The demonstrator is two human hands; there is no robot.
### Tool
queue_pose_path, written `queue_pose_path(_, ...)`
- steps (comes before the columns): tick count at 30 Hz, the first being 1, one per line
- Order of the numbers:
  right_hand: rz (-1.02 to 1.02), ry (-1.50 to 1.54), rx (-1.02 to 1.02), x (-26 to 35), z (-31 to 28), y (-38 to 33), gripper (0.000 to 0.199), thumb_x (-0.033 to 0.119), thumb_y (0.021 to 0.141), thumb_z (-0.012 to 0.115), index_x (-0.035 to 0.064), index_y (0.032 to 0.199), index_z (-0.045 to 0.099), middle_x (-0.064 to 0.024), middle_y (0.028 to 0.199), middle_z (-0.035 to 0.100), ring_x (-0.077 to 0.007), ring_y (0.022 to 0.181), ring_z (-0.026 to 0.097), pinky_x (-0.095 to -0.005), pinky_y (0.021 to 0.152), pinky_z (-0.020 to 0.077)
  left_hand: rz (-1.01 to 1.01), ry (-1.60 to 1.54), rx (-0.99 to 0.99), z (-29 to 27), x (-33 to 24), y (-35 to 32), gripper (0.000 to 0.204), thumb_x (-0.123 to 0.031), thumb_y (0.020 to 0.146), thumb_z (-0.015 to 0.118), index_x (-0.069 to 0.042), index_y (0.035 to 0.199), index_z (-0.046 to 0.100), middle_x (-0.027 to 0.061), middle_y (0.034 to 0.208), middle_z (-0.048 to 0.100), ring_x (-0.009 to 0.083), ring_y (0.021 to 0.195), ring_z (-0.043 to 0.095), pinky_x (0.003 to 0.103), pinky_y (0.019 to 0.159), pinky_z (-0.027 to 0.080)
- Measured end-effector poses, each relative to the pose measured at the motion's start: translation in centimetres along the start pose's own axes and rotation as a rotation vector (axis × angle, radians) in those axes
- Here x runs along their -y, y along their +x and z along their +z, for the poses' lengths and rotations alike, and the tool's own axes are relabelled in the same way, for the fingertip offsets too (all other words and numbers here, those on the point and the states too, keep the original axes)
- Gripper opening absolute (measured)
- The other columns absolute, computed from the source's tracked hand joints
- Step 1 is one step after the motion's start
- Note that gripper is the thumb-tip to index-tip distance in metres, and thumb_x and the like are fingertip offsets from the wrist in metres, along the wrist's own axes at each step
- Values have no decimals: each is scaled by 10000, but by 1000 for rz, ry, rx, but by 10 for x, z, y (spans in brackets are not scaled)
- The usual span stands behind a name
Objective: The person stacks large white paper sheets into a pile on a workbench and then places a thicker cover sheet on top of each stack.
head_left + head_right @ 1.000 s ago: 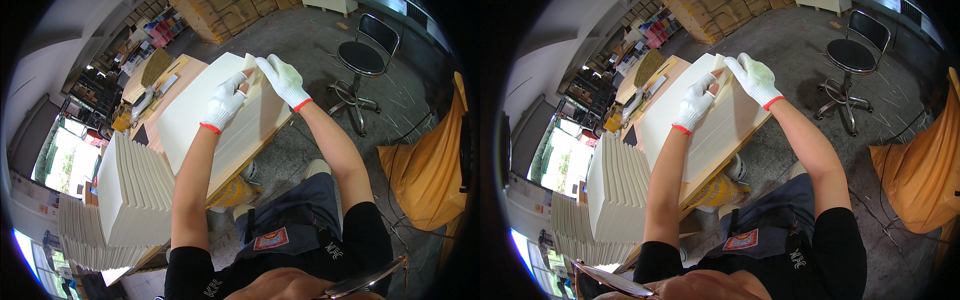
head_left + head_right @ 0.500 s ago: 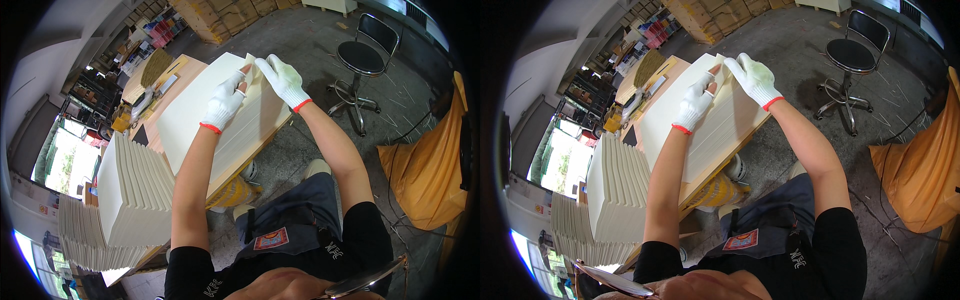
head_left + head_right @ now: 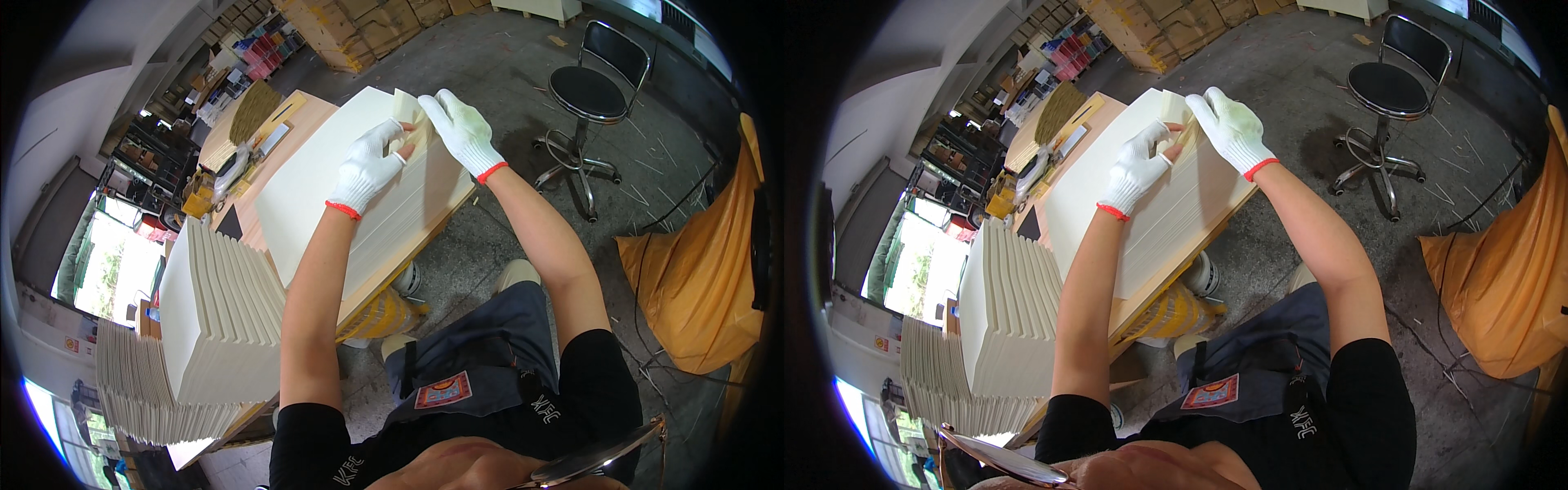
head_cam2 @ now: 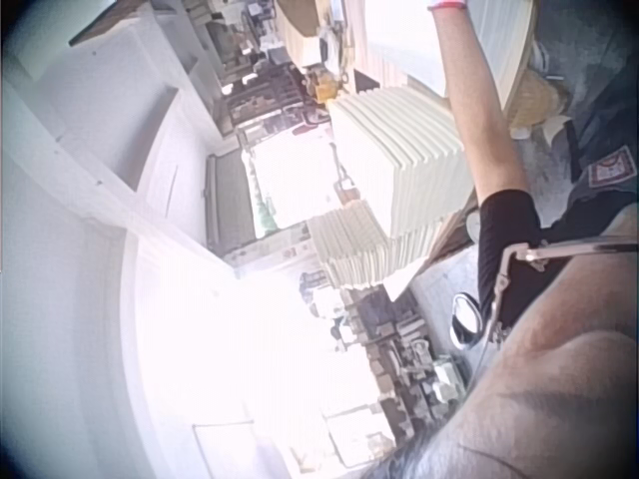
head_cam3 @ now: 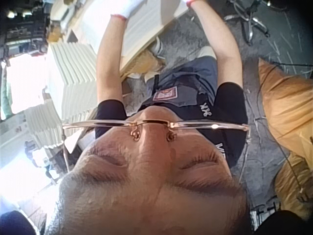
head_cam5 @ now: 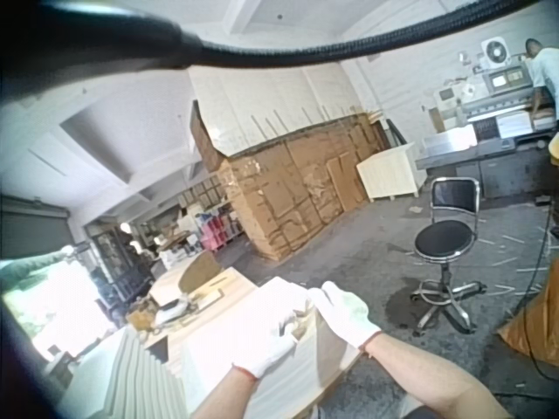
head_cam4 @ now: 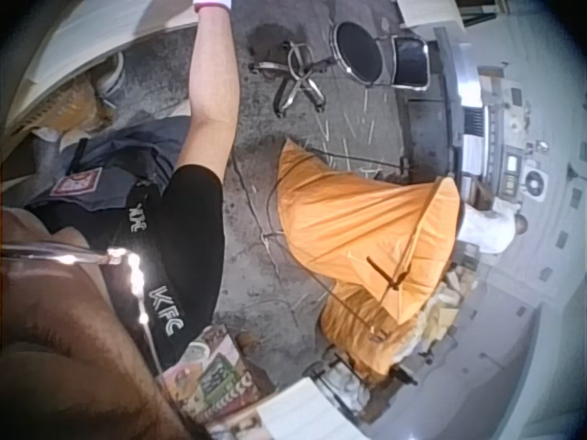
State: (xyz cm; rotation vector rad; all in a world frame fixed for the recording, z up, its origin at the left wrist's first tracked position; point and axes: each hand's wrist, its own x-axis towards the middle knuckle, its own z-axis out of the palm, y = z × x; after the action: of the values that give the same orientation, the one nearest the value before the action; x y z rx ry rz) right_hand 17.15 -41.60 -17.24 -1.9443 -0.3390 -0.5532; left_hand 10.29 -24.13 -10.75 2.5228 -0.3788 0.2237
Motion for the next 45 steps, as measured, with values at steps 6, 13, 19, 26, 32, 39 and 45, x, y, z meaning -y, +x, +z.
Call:
queue_pose_path(6,54,-59,50,1,-1,2,517,610,994,452,119,1024,611,-166,836,659,-381,838,651,-460,744,465,41,-17,-20,-1,0,-1,273,-190,984,553,-124,1225,660,151,1149,704,306,1083,662,347,943,494)
queue_pose_path(13,11,-38,19,1,1,0,466,563,1008,445,114,971,563,-190,795,637,-399,775,636,-489,691,455,58,106,-1,0,4,2,279,-194,940,640,-125,1210,663,155,1143,706,304,1085,664,363,920,500)
queue_pose_path(19,66,-13,62,5,-3,-1,481,589,994,445,129,994,585,-176,820,661,-389,800,649,-481,718,468,-50,-54,19,-3,-8,-2,307,-191,938,641,-128,1238,656,166,1116,709,314,1058,672,373,904,505)
queue_pose_path(26,45,3,25,0,0,-1,457,560,995,470,118,987,585,-169,808,654,-384,793,646,-483,711,464,21,109,15,0,1,3,337,-231,895,715,-114,1206,658,172,1133,702,331,1061,667,390,925,503)
queue_pose_path(32,53,3,19,0,0,-1,464,561,994,474,112,983,588,-164,812,651,-378,798,644,-476,710,464,56,88,-7,2,5,4,345,-239,866,754,-110,1175,666,165,1153,698,337,1098,653,411,944,503)
queue_pose_path(39,103,-37,93,2,-24,2,553,634,954,505,92,967,611,-138,821,669,-350,817,664,-443,735,480,48,84,-37,0,-5,-3,408,-212,930,629,-187,1337,628,198,1062,700,324,991,683,384,899,516)
queue_pose_path(45,-166,-519,404,1,-44,8,427,505,969,506,97,926,627,-131,872,703,-349,844,681,-445,740,516,-7,97,-113,1,3,-2,389,-177,976,520,-206,1351,621,183,1013,699,295,928,686,366,877,512)
